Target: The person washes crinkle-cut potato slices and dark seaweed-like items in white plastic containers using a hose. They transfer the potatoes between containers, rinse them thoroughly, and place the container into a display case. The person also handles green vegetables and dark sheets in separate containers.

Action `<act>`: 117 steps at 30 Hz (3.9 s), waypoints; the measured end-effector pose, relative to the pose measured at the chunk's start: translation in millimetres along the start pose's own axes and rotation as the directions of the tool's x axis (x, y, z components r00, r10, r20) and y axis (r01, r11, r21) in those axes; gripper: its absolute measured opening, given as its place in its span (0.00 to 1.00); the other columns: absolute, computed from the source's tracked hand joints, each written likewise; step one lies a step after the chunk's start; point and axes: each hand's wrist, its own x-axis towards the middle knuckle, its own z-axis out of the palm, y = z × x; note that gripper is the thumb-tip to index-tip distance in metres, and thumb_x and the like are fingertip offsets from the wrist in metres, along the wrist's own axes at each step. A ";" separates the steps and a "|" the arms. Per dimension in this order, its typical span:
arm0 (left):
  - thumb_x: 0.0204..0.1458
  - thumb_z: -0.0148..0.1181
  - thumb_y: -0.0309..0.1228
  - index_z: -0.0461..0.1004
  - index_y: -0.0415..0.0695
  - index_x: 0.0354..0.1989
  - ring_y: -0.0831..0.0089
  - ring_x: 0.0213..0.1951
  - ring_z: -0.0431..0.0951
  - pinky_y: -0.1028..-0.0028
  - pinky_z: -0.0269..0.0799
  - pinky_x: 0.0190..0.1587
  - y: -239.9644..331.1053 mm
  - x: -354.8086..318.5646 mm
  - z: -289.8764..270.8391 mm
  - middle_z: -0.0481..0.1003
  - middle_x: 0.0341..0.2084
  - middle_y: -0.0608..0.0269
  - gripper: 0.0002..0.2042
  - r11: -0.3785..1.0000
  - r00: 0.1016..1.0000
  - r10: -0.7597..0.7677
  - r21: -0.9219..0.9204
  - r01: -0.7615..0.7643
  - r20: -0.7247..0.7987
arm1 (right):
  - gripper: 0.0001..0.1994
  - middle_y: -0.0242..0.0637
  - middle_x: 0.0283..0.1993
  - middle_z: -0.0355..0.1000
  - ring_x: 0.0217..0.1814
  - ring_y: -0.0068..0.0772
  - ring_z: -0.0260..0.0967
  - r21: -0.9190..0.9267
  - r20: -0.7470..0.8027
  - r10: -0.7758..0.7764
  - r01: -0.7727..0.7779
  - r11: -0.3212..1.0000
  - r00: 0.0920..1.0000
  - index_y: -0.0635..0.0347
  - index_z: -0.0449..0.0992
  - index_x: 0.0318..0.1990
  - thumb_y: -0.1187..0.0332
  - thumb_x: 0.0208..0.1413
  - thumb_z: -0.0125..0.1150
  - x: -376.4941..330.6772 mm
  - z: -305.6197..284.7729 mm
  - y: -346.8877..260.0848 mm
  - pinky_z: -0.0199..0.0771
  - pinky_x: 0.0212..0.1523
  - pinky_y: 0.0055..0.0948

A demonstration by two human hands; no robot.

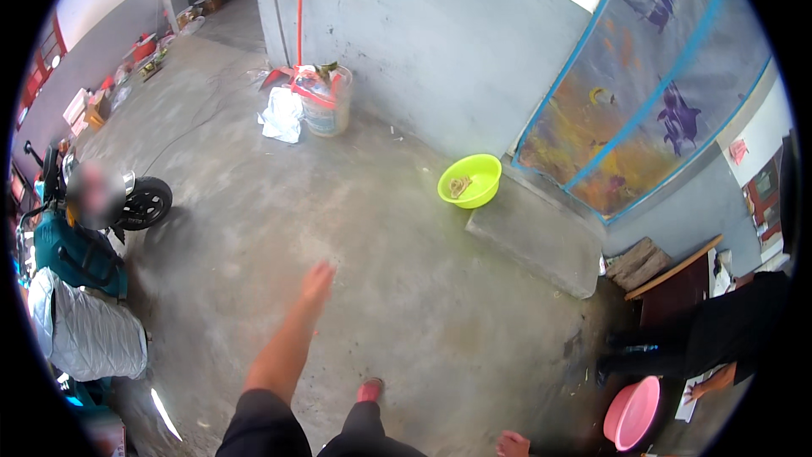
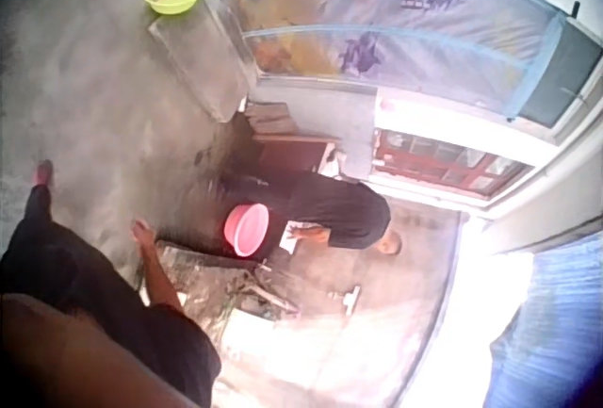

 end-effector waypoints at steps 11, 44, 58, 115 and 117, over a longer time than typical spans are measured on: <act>0.42 0.57 0.34 0.77 0.41 0.31 0.73 0.14 0.65 0.71 0.59 0.15 -214.9 -161.5 -91.4 0.68 0.13 0.63 0.11 0.776 0.939 -0.251 0.530 0.341 -0.236 | 0.07 0.36 0.22 0.71 0.20 0.25 0.67 0.039 -0.096 -0.343 0.348 0.937 0.934 0.67 0.76 0.32 0.74 0.44 0.60 -3.3 -0.2 193.6 0.67 0.18 0.25; 0.49 0.58 0.31 0.68 0.40 0.14 0.78 0.13 0.67 0.76 0.65 0.16 -468.7 -519.9 354.5 0.67 0.10 0.67 0.14 0.329 0.503 -0.530 0.713 -0.620 0.682 | 0.08 0.36 0.21 0.72 0.19 0.25 0.68 0.949 -0.300 0.829 0.064 0.307 0.472 0.65 0.74 0.24 0.70 0.48 0.53 -355.9 -6.7 588.3 0.68 0.21 0.22; 0.43 0.59 0.37 0.77 0.43 0.23 0.73 0.20 0.75 0.74 0.70 0.27 -543.6 -539.1 356.4 0.75 0.16 0.60 0.10 0.221 0.255 -0.508 0.411 -0.885 0.823 | 0.09 0.37 0.19 0.70 0.16 0.27 0.67 0.974 -0.222 0.887 0.143 0.178 0.405 0.66 0.72 0.23 0.70 0.50 0.54 -389.0 -36.8 672.1 0.67 0.17 0.23; 0.41 0.62 0.34 0.72 0.49 0.46 0.66 0.28 0.76 0.69 0.71 0.35 -635.8 -739.5 330.2 0.75 0.24 0.59 0.20 0.029 -0.027 -0.734 -0.009 -1.000 0.679 | 0.05 0.34 0.22 0.70 0.17 0.25 0.67 0.997 0.050 0.957 0.046 -0.066 0.285 0.61 0.73 0.32 0.73 0.47 0.56 -518.9 49.8 750.2 0.66 0.16 0.22; 0.41 0.62 0.34 0.72 0.49 0.47 0.66 0.29 0.76 0.69 0.71 0.35 -639.1 -742.5 326.9 0.75 0.25 0.59 0.20 0.017 -0.007 -0.749 0.009 -1.000 0.663 | 0.04 0.34 0.21 0.70 0.17 0.25 0.67 0.996 0.055 0.956 0.052 -0.073 0.288 0.61 0.73 0.31 0.72 0.47 0.57 -520.0 52.8 750.4 0.66 0.15 0.22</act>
